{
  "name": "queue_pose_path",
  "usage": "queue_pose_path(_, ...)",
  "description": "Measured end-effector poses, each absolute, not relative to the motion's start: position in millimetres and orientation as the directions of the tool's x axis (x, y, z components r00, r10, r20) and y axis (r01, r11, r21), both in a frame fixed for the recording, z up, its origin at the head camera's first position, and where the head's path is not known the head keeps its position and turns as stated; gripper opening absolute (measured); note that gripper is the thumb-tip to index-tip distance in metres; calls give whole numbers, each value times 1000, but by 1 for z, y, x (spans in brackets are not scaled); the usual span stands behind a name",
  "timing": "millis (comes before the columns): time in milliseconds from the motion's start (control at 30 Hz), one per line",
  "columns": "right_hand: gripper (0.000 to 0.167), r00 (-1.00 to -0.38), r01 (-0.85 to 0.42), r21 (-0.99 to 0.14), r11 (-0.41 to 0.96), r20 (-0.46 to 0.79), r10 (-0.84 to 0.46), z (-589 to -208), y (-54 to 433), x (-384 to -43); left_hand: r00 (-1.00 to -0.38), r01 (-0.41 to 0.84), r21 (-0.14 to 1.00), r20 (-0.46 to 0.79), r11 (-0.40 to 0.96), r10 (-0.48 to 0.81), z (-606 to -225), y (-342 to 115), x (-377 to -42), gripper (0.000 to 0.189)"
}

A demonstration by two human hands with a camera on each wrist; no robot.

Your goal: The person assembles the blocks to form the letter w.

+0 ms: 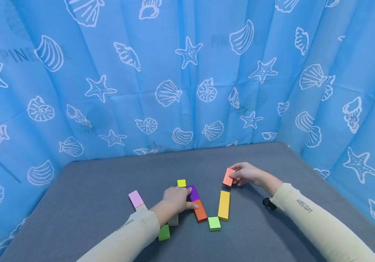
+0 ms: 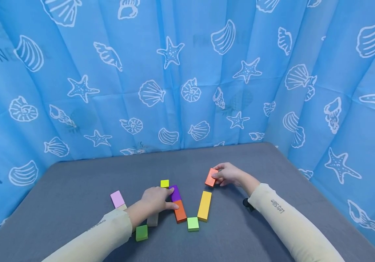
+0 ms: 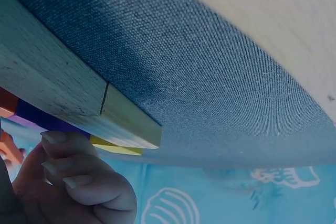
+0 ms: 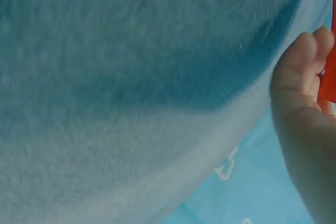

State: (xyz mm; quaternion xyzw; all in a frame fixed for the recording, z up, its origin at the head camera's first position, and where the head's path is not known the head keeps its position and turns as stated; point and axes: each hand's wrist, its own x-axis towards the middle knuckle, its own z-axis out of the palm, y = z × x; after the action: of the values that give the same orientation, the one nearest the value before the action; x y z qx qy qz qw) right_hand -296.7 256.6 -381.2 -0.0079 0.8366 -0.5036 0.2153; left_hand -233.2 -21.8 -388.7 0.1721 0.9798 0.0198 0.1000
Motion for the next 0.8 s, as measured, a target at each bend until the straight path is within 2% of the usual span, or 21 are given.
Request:
queue_pose_path(600, 37, -911, 155, -763, 627, -356, -209, -394, 246, -294, -919, 340, 81, -181, 937, 349, -389, -23, -234, 71)
queue_pose_path(800, 34, -900, 126, -763, 634, -356, -250, -394, 247, -294, -918, 335, 90, -193, 938, 346, -389, -23, -234, 71)
